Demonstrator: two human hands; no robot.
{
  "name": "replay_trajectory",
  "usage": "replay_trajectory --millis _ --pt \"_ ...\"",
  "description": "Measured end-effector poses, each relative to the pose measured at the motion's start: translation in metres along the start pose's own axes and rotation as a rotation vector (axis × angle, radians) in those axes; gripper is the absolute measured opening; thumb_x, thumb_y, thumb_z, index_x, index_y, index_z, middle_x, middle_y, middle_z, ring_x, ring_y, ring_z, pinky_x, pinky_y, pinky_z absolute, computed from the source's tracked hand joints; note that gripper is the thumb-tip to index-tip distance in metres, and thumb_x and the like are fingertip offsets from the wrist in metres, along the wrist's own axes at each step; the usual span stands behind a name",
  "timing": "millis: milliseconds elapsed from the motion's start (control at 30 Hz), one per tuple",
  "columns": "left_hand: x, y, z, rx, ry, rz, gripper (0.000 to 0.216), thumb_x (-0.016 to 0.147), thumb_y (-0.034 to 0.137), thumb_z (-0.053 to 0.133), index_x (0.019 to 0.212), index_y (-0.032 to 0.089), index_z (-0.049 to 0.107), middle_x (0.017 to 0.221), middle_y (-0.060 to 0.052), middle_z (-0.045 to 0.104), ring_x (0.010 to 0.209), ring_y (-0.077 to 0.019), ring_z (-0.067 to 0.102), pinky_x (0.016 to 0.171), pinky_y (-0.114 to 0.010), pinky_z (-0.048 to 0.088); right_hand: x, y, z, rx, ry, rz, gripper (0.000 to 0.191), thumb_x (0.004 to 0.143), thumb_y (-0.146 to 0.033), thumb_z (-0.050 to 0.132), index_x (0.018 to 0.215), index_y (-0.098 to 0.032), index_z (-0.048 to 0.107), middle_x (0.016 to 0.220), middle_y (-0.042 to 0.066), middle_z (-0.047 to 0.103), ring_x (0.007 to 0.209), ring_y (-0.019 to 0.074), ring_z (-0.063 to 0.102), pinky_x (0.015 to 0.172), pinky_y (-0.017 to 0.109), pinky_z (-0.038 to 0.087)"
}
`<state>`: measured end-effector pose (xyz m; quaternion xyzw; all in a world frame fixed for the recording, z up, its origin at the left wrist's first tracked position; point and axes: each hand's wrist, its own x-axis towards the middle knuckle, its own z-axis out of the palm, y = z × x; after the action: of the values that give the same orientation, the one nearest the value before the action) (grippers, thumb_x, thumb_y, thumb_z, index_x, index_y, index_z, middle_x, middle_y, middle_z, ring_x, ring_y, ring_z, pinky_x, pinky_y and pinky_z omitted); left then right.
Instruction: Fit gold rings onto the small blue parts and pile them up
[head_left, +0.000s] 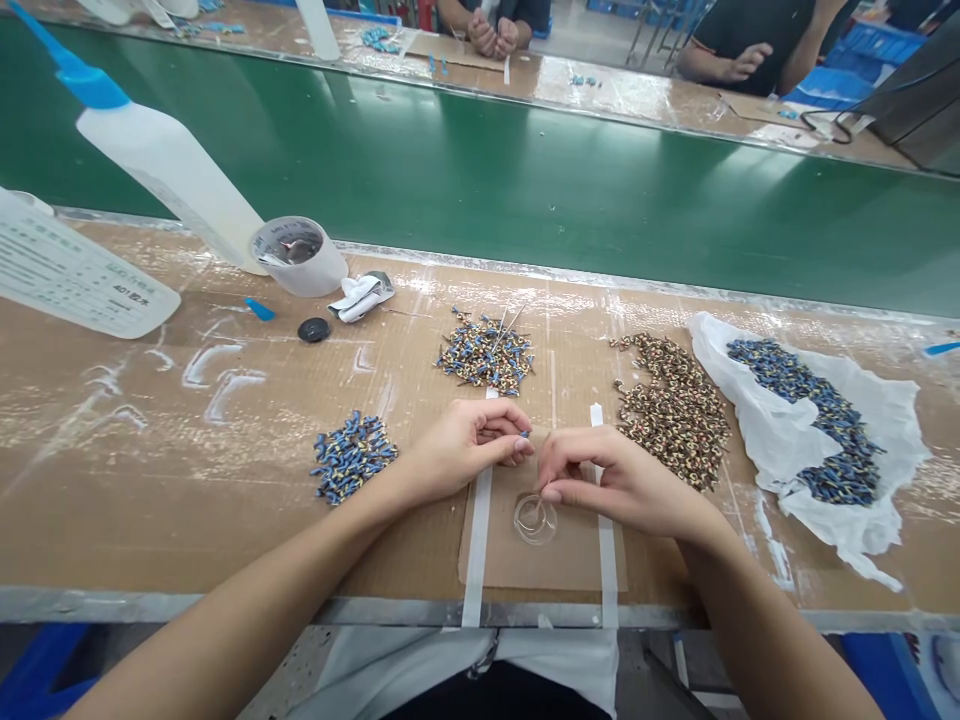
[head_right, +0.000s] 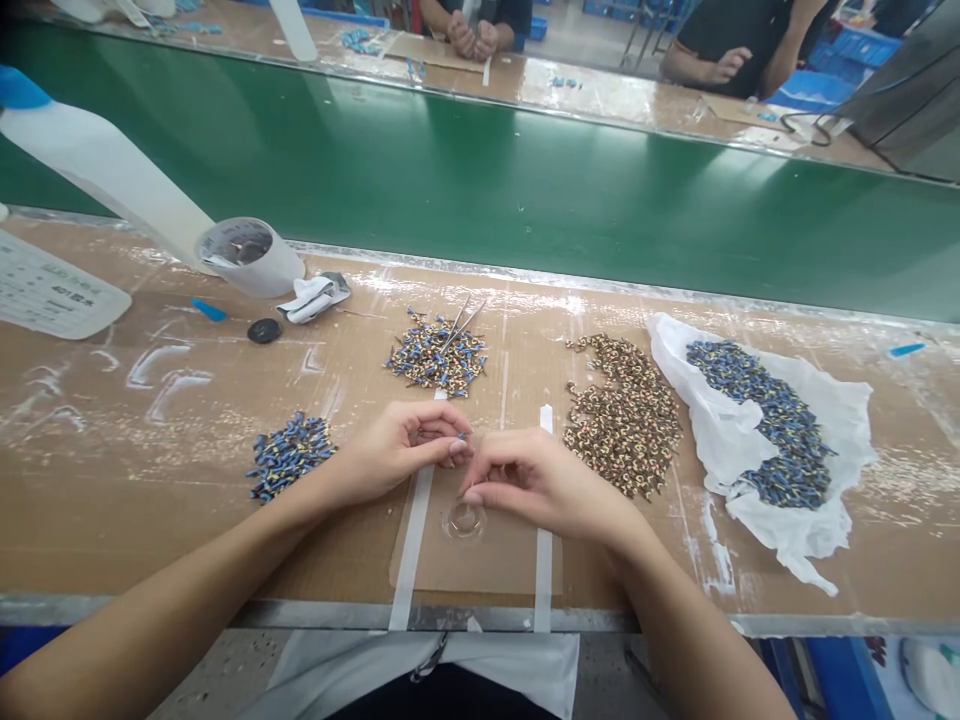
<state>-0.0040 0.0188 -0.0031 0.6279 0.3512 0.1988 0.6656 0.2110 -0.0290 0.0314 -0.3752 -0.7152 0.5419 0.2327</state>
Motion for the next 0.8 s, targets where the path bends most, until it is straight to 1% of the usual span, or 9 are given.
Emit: replay_trajectory --millis 67,133,233,333,400,500,633,800 --pt "0.0 0.0 0.0 -0.001 -0.023 -0.008 0.017 0.088 0.028 0.062 0.098 0.015 0.063 0.086 -0.007 0.073 0.082 -0.0166 0.069 0.076 -0.029 0.052 -0.001 0.0 -0.003 0.061 0.064 0.051 0.012 0.091 -0.028 0.063 0.084 -0.018 0.068 0.081 0.002 0.068 0.074 0.0137 0.061 0.069 0.027 0.048" --pt "0.0 0.001 0.0 -0.013 -0.049 -0.014 0.016 0.088 0.028 0.061 0.097 0.015 0.063 0.085 -0.007 0.073 0.078 -0.0154 0.068 0.073 -0.028 0.052 -0.003 0.001 -0.004 0.131 0.156 0.096 0.013 0.089 -0.029 0.065 0.084 -0.018 0.068 0.08 0.003 0.069 0.074 0.0144 0.064 0.069 0.027 0.05" --pt "0.0 0.003 0.0 -0.056 -0.073 -0.019 0.016 0.089 0.027 0.061 0.097 0.013 0.063 0.086 -0.009 0.073 0.079 -0.0153 0.068 0.072 -0.027 0.053 -0.004 0.003 -0.002 0.198 0.358 0.105 0.015 0.089 -0.032 0.065 0.085 -0.018 0.067 0.08 0.005 0.07 0.074 0.0158 0.066 0.067 0.028 0.052" --pt "0.001 0.003 0.0 -0.087 -0.08 -0.032 0.015 0.089 0.025 0.061 0.096 0.012 0.062 0.087 -0.01 0.074 0.081 -0.0166 0.07 0.072 -0.027 0.054 -0.003 0.006 0.004 0.129 0.574 0.053 0.013 0.089 -0.032 0.066 0.087 -0.019 0.068 0.082 0.005 0.071 0.075 0.0164 0.067 0.068 0.029 0.053" --pt "0.001 0.003 0.0 -0.092 -0.083 -0.035 0.015 0.089 0.025 0.061 0.096 0.012 0.061 0.088 -0.01 0.074 0.082 -0.0173 0.07 0.072 -0.028 0.054 -0.002 0.008 0.007 0.034 0.654 0.026 0.011 0.089 -0.031 0.066 0.088 -0.02 0.068 0.085 0.005 0.071 0.077 0.0167 0.067 0.07 0.03 0.053" --pt "0.002 0.002 0.0 -0.09 -0.083 -0.03 0.015 0.089 0.025 0.061 0.096 0.012 0.061 0.087 -0.01 0.073 0.082 -0.0174 0.07 0.072 -0.028 0.054 0.0 0.01 0.01 -0.077 0.69 0.01 0.01 0.089 -0.03 0.065 0.088 -0.02 0.069 0.087 0.005 0.072 0.079 0.0175 0.068 0.072 0.031 0.053" --pt "0.002 0.002 0.001 -0.089 -0.089 -0.033 0.015 0.09 0.025 0.06 0.097 0.012 0.06 0.087 -0.01 0.073 0.081 -0.0164 0.07 0.07 -0.027 0.054 0.001 0.008 0.011 -0.166 0.659 -0.005 0.009 0.089 -0.027 0.065 0.087 -0.02 0.069 0.083 0.003 0.073 0.076 0.0163 0.069 0.069 0.029 0.053" --pt "0.002 0.004 0.002 -0.083 -0.091 -0.042 0.015 0.09 0.025 0.06 0.098 0.012 0.06 0.088 -0.011 0.073 0.081 -0.0164 0.07 0.07 -0.026 0.053 0.002 0.007 0.012 -0.21 0.643 -0.013 0.008 0.089 -0.026 0.064 0.086 -0.02 0.069 0.084 0.003 0.074 0.076 0.0153 0.069 0.069 0.027 0.053"
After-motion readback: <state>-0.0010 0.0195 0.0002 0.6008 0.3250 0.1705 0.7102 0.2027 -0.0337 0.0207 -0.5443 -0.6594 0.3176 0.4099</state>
